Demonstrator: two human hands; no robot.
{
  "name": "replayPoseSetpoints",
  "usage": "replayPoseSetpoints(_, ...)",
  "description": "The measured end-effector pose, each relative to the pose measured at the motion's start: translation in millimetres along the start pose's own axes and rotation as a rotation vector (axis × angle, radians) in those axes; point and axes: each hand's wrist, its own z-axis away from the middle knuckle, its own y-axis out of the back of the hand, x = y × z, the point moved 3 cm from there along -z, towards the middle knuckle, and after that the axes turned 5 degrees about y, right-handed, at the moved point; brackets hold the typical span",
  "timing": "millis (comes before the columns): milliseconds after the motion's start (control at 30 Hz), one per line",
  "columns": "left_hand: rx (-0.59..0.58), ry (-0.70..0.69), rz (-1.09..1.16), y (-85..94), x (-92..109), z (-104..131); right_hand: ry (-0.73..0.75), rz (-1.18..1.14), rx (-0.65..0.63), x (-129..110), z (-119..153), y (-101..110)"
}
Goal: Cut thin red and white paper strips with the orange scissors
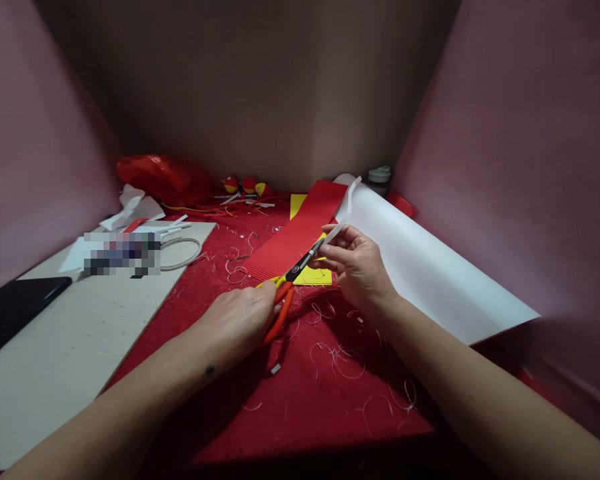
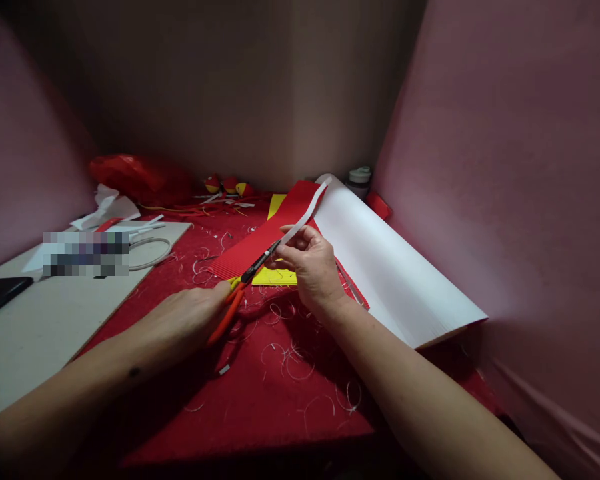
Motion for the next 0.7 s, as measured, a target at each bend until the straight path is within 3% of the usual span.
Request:
replayPoseSetpoints(167, 0.015, -0.008, -0.011, 0.7, -0.3, 0.8, 0.024, 0.001, 0.053, -8.4, -3.4, 3.3)
replayPoseSetpoints(533, 0.011, -0.055, -0.022, 0.0, -2.5, 4.6, 0.016, -0.004, -0.027, 0.4, 0.4, -1.6)
replayPoseSetpoints(700, 0.010, -0.023, -0.058, 2.0, -1.9, 5.3, 0.053, -0.012, -0.003, -1.6, 0.3, -1.1)
